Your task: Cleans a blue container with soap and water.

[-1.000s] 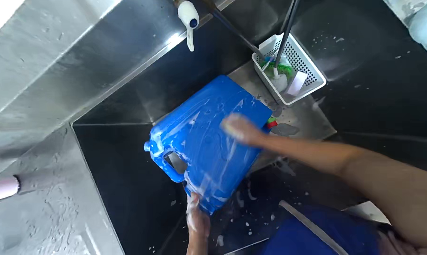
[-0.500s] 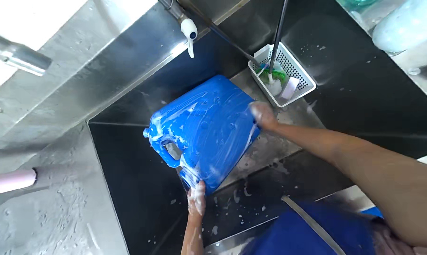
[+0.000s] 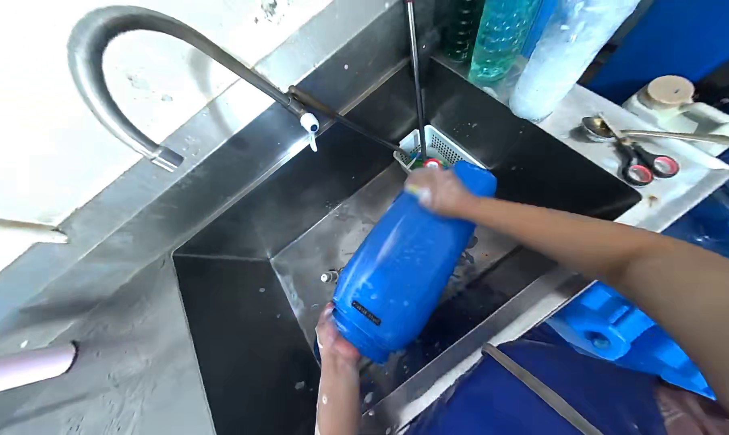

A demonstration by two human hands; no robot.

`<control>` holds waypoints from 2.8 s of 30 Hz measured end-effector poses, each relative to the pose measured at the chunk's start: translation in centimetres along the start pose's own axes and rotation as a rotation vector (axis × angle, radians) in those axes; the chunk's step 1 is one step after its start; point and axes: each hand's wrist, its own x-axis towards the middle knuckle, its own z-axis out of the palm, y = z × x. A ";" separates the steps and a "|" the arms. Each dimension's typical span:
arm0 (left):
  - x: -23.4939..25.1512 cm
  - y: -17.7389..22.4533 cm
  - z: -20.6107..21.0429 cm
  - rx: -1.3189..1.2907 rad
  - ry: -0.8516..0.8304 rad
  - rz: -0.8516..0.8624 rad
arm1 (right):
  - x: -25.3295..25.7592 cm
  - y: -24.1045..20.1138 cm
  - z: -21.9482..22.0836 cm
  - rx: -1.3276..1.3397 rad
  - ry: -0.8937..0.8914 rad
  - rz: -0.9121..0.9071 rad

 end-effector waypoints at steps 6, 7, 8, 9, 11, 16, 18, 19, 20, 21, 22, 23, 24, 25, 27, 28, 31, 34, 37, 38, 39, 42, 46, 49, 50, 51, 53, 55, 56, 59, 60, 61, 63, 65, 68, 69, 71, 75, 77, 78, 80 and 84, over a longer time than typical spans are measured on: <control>1.3 1.1 -0.3 -0.147 -0.117 0.156 | -2.8 -20.0 4.0 0.201 -0.048 -0.232; 1.2 1.1 -0.5 -0.098 -0.127 0.184 | -3.3 -20.7 4.1 0.269 -0.046 -0.277; 0.8 0.9 -1.3 0.034 -0.107 0.204 | -3.5 -19.4 3.6 0.277 -0.057 -0.228; 0.8 0.3 -2.6 0.189 -0.098 0.227 | -3.4 -16.5 2.7 0.226 -0.087 -0.093; 2.5 -1.4 -6.5 0.474 -0.115 0.239 | -2.1 -7.8 0.4 0.082 -0.116 0.314; 7.9 -0.2 -12.2 0.609 -0.106 0.218 | -2.6 -8.0 6.1 0.044 -0.088 0.355; 9.5 1.8 -13.7 0.641 -0.103 0.234 | -4.8 -16.5 10.9 0.161 -0.252 -0.064; 10.0 2.6 -14.6 0.668 -0.104 0.246 | -4.8 -18.8 11.4 0.184 -0.355 -0.175; 10.5 3.5 -15.4 0.703 -0.099 0.265 | -4.2 -19.4 10.9 0.182 -0.409 -0.185; 10.9 4.2 -16.1 0.739 -0.086 0.279 | -3.4 -18.5 9.6 0.158 -0.403 -0.106; 11.1 4.5 -16.6 0.765 -0.073 0.295 | -2.5 -16.4 7.6 0.088 -0.403 0.020; 11.2 4.5 -16.8 0.780 -0.074 0.309 | -1.7 -13.4 5.6 0.011 -0.453 0.168; 11.2 4.4 -17.0 0.791 -0.081 0.317 | -1.6 -10.2 4.4 -0.053 -0.507 0.274; 11.1 4.6 -17.1 0.796 -0.097 0.323 | -2.3 -7.8 3.7 -0.102 -0.547 0.311; 11.1 4.4 -16.8 0.771 -0.109 0.338 | -3.9 -6.6 2.7 -0.103 -0.588 0.255; 11.0 4.4 -16.8 0.766 -0.103 0.332 | -4.5 -6.8 2.5 -0.078 -0.599 0.213; 11.2 4.6 -17.3 0.778 -0.103 0.295 | -5.3 -7.2 1.9 -0.036 -0.650 0.145; 11.0 4.5 -17.8 0.782 -0.118 0.291 | -5.8 -7.3 0.1 -0.071 -0.631 0.112; 10.8 4.0 -18.3 0.722 -0.114 0.313 | -7.7 -3.4 -0.8 -0.007 -0.484 0.204; 10.8 3.8 -18.2 0.684 -0.112 0.311 | -7.8 -1.1 -1.1 -0.024 -0.472 0.242; 10.6 3.6 -18.1 0.646 -0.106 0.301 | -7.6 1.5 -1.5 -0.083 -0.490 0.288; 8.8 4.0 -16.0 0.526 -0.066 0.240 | -3.8 6.4 -5.2 -0.189 -0.572 0.412; 5.6 6.6 -7.0 0.431 -0.097 0.181 | 2.5 -4.7 -1.7 0.120 -0.468 -0.031; 5.1 9.2 -0.5 0.391 -0.100 0.218 | 5.1 -18.5 5.4 0.396 -0.234 -0.378; 5.1 9.7 0.4 0.409 -0.094 0.221 | 5.9 -20.1 6.0 0.455 -0.118 -0.453; 5.4 9.9 0.4 0.440 -0.069 0.224 | 6.4 -19.2 6.4 0.460 0.018 -0.472; 6.6 9.4 -0.8 0.428 0.016 0.251 | 7.1 -10.6 7.6 0.308 0.171 -0.297; 8.9 8.7 -1.8 0.378 0.188 0.310 | 8.6 1.3 8.9 0.222 0.106 0.123; 9.9 8.5 -2.1 0.354 0.244 0.321 | 9.2 4.6 9.2 0.235 0.004 0.353; 11.0 8.7 -1.2 0.388 0.237 0.344 | 7.2 -1.1 12.6 0.280 -0.001 0.364; 10.5 8.2 -1.0 0.445 0.193 0.369 | 5.6 -6.1 12.8 0.366 -0.023 0.160; 9.9 7.5 -1.2 0.521 0.132 0.405 | 4.1 -10.3 12.0 0.468 -0.064 -0.062; 8.6 5.7 -2.2 0.631 0.060 0.474 | 4.5 -11.7 11.0 0.597 -0.103 -0.392; 7.9 3.2 -4.0 0.698 0.053 0.502 | 6.8 -3.6 13.2 0.520 -0.112 -0.265; 8.6 -0.7 -6.8 0.624 0.051 0.493 | 9.2 10.5 16.8 0.332 -0.337 0.261; 9.0 -1.0 -7.1 0.579 0.014 0.502 | 9.8 10.3 16.7 0.300 -0.375 0.352; 9.1 -0.9 -7.4 0.534 -0.056 0.491 | 9.0 1.2 15.2 0.318 -0.374 0.194; 8.4 0.7 -8.0 0.631 -0.086 0.485 | 8.8 -15.5 11.3 0.599 -0.446 -0.476; 8.5 1.2 -9.6 0.634 -0.154 0.483 | 11.8 -11.1 13.4 0.653 -0.478 -0.214; 8.6 1.0 -10.7 0.675 -0.175 0.493 | 13.5 -6.4 16.1 0.593 -0.455 -0.025; 8.7 0.4 -13.5 0.924 -0.210 0.548 | 15.3 4.0 20.4 0.328 -0.429 0.322; 9.8 -0.2 -15.1 1.104 -0.296 0.612 | 10.1 4.9 16.5 0.178 -0.414 0.414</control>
